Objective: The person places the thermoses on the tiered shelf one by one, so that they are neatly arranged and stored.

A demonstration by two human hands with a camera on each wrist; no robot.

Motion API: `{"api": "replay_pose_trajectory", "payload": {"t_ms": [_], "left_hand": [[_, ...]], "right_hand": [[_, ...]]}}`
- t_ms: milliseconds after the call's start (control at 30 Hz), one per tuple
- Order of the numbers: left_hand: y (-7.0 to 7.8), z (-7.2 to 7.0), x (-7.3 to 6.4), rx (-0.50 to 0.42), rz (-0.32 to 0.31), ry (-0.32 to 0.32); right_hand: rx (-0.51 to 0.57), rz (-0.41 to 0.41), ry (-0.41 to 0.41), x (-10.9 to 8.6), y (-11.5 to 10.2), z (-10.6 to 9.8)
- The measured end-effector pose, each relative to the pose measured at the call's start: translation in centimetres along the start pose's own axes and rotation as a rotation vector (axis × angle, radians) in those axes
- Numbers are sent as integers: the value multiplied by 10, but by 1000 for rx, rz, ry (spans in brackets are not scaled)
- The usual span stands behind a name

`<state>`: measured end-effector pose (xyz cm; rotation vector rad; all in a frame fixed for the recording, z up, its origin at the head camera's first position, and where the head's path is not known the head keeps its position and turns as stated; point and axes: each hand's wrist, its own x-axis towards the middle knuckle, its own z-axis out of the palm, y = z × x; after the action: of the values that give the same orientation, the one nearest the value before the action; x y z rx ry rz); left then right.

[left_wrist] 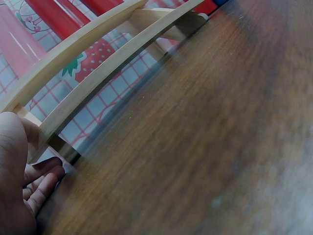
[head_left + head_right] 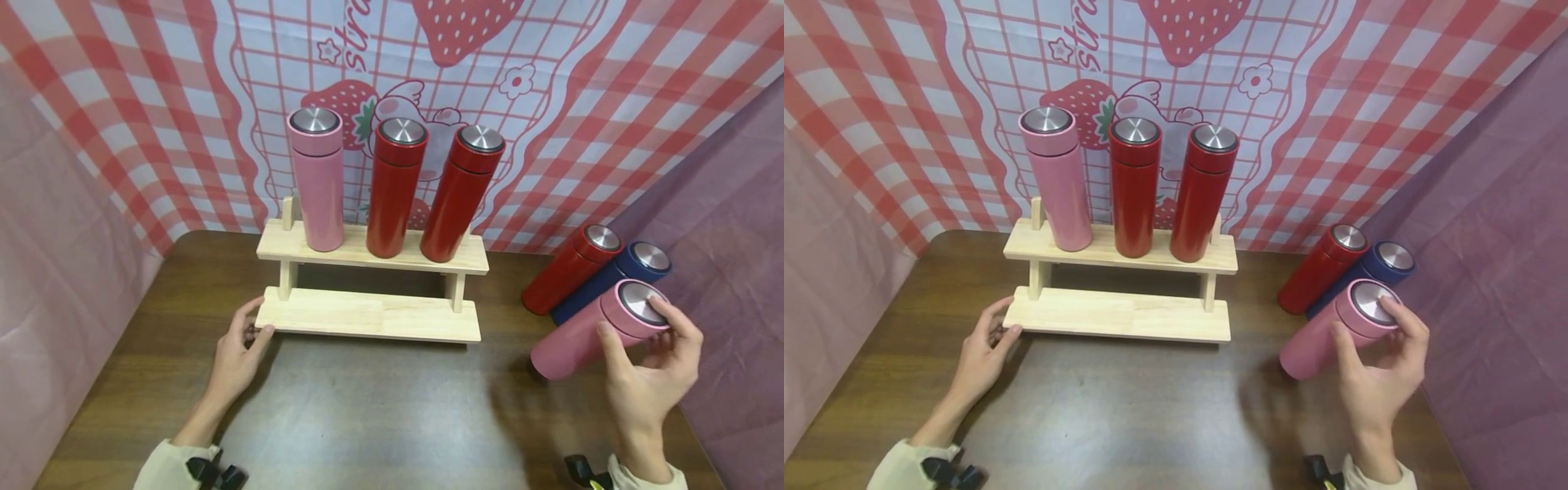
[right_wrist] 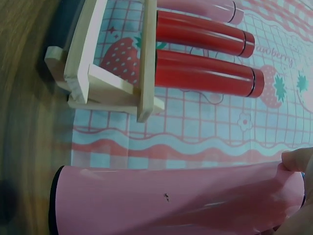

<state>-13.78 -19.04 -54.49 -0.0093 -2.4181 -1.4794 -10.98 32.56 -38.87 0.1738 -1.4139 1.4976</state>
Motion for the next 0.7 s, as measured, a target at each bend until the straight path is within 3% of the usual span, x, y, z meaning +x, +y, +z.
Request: {"api": "replay_pose_trajectory", "payload": {"t_ms": [700], "left_hand": [[2, 0, 1, 19, -18, -15]], "right_hand": [[67, 5, -105, -7, -6, 30]]}}
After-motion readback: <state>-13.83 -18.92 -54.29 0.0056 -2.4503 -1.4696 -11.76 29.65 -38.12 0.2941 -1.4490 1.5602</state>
